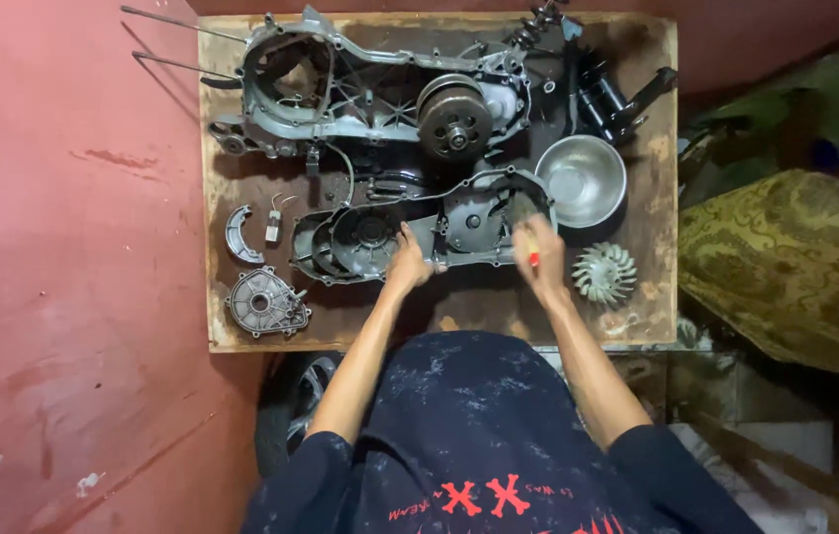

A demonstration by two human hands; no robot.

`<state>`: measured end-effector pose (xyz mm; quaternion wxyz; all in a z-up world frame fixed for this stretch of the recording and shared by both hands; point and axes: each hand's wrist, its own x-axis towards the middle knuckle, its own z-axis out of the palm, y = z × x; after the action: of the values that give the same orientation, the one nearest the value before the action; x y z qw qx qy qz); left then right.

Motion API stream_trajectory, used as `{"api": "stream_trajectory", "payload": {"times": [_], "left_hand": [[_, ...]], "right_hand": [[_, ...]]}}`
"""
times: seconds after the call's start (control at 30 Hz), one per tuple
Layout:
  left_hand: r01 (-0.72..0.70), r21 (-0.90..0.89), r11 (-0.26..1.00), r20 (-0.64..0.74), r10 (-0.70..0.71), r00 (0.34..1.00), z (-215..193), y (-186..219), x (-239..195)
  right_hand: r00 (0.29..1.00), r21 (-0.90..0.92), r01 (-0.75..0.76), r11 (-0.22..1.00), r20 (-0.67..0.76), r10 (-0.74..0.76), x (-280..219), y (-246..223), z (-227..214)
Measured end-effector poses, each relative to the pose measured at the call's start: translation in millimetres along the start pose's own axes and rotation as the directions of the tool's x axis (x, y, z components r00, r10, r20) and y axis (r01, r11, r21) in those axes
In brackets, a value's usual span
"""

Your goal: Cleaning various disassembled motorcycle engine and transmission components using a brush and cleaning fluid.

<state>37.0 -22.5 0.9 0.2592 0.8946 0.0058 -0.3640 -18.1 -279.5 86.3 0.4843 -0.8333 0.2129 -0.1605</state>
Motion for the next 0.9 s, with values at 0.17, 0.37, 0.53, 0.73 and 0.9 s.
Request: {"api": "stream_trajectory", "payload": {"times": [0.17,0.37,0.53,0.73,0.9], "left_hand": [[0.014,-0.070,0.997,0.031,-0.011,0.999,6,-3,12],[-0.031,-0.088,0.996,-0.041,0.028,0.999,15,-9,13],[0.003,-0.070,0.998,-0.022,-0.005,1.000,8,-1,8],[0.002,-0.065,0.998,-0.023,-0.004,1.000,6,-3,7],[-0.029,-0.070,0.997,-0.053,0.025,0.998,13,-9,12]], "right_hand": [[0.948,-0.046,0.209,0.977,0.256,-0.191,-9,11,2],[0.854,0.286,-0.435,0.854,0.431,0.291,-26,44,-1],[0.957,-0.169,0.279,0.945,0.123,-0.261,-15,15,-10],[0.967,-0.290,0.153,0.945,0.241,-0.083,-3,-3,-10],[0.896,-0.071,0.399,0.914,0.242,-0.372,-3,18,-5]]}}
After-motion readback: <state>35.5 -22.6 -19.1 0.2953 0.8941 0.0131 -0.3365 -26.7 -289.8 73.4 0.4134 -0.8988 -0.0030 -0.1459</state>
